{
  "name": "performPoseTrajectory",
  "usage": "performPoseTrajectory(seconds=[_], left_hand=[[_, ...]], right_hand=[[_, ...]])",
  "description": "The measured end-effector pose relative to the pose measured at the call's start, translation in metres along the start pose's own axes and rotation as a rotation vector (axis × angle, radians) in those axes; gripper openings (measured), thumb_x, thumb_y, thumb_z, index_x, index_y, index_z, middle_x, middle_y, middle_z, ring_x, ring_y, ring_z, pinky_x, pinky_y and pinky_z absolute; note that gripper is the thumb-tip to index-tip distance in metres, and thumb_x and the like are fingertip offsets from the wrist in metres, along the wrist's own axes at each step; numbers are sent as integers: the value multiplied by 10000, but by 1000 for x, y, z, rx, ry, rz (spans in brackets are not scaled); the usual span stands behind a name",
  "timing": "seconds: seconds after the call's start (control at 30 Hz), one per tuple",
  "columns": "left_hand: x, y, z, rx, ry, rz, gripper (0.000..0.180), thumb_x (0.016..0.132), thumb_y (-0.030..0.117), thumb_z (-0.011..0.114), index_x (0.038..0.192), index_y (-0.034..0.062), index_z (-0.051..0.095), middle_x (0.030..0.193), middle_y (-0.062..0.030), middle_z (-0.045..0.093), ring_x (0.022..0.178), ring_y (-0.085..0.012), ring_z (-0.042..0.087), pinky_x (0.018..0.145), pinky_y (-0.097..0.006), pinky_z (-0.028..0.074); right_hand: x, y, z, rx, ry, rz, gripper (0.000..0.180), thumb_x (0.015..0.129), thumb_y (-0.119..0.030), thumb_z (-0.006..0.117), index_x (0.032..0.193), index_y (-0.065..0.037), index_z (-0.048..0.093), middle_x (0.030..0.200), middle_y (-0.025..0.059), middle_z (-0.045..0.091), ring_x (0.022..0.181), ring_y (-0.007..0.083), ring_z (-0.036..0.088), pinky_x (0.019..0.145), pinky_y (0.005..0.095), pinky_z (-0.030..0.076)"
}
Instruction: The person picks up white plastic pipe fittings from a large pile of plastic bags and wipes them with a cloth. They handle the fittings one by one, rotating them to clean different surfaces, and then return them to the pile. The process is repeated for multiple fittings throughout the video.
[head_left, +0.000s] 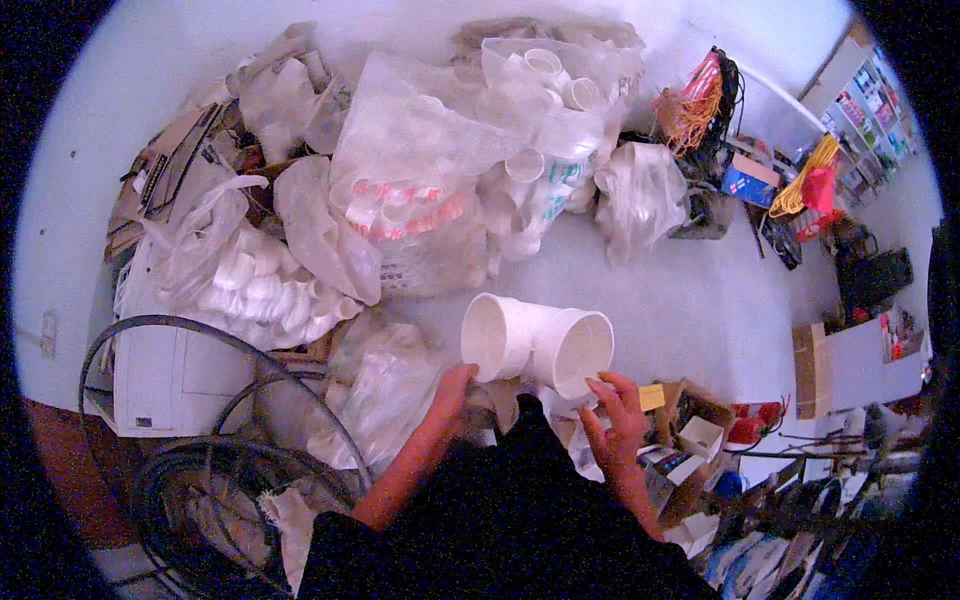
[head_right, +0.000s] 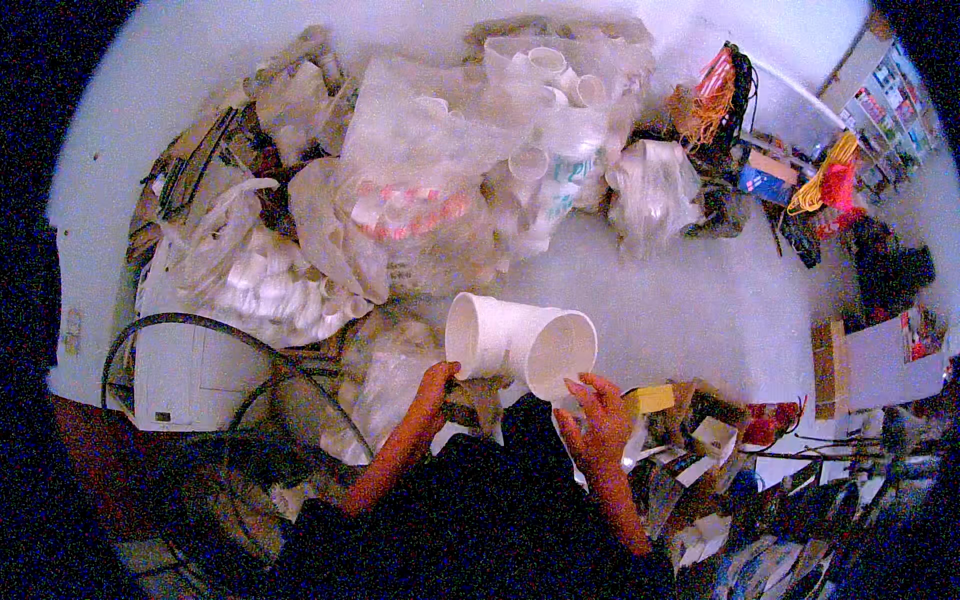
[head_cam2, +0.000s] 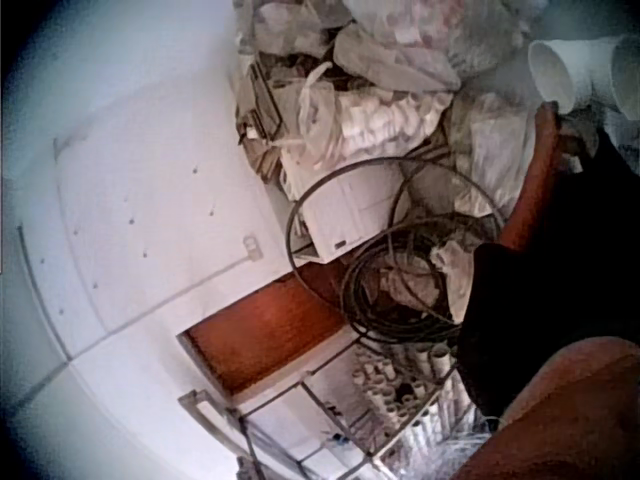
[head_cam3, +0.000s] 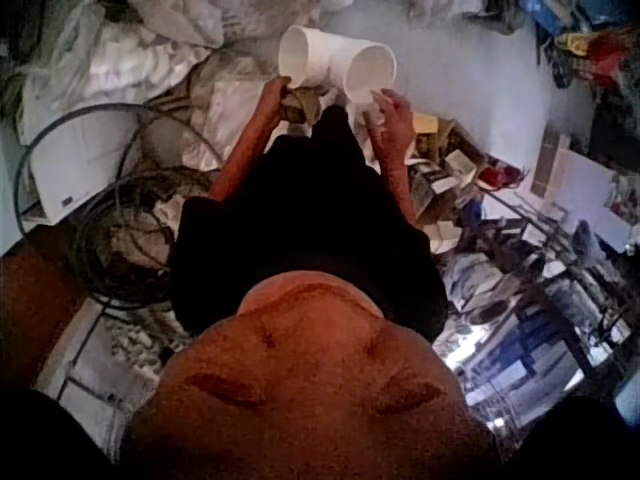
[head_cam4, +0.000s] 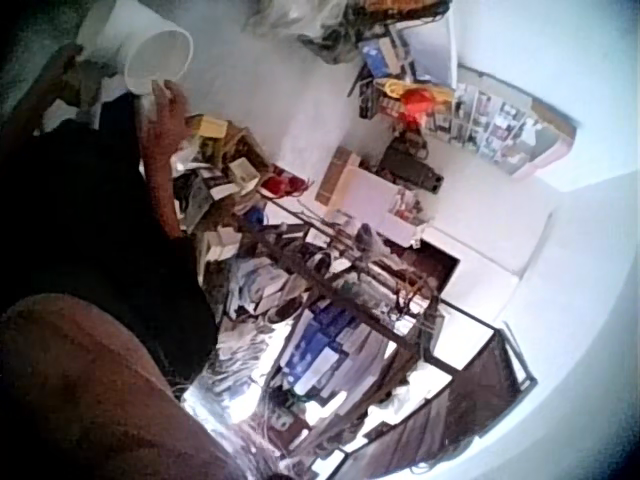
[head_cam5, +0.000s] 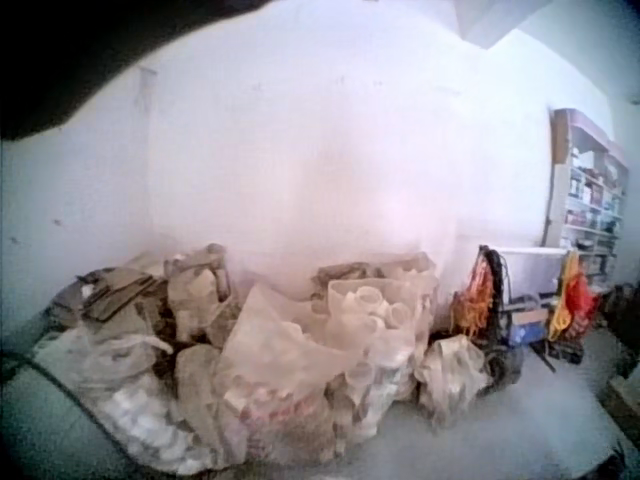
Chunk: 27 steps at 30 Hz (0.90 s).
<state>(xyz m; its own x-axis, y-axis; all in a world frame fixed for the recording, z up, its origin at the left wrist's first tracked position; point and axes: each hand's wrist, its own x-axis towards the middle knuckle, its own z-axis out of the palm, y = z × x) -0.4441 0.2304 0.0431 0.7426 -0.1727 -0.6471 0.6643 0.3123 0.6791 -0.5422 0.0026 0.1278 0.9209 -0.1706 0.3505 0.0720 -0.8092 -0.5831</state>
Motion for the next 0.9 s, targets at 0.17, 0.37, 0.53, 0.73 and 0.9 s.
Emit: performPoseTrajectory(seconds=[0.17,0.37,0.53,0.73,0.9], left_hand=[[60,15,39,63,7,41,331,786,302,554,961,22,567,871,-73,546,782,-198,512,704,-348,430],[122,35,103,115,15,68,328,805,328,573,989,60,531,822,-112,542,731,-261,561,594,-406,469],[141,64,170,96,-74,121,390,839,336,541,1092,39,539,941,-118,586,790,-258,573,684,-398,490],[149,116,222,214,-133,50,501,873,402,534,1204,27,529,1087,-121,604,950,-240,578,873,-362,452],[205,135,229,86,-314,-19,495,914,419,476,1213,29,537,1141,-121,601,1039,-258,562,912,-367,439]], right_hand=[[66,34,7,16,8,-122,346,673,-66,740,1008,-81,654,965,104,638,836,259,615,704,345,507],[149,86,-5,24,14,-161,263,684,-37,727,933,-83,658,881,95,651,791,263,619,658,346,502],[196,143,-8,37,26,-171,174,716,-29,714,872,-69,648,845,102,648,733,260,617,618,345,503],[245,188,-6,98,26,-103,120,749,-87,699,853,-56,650,838,107,662,742,291,616,644,379,493],[296,223,-4,125,68,-46,115,745,-33,700,847,-53,652,814,92,645,698,224,579,591,318,474]])
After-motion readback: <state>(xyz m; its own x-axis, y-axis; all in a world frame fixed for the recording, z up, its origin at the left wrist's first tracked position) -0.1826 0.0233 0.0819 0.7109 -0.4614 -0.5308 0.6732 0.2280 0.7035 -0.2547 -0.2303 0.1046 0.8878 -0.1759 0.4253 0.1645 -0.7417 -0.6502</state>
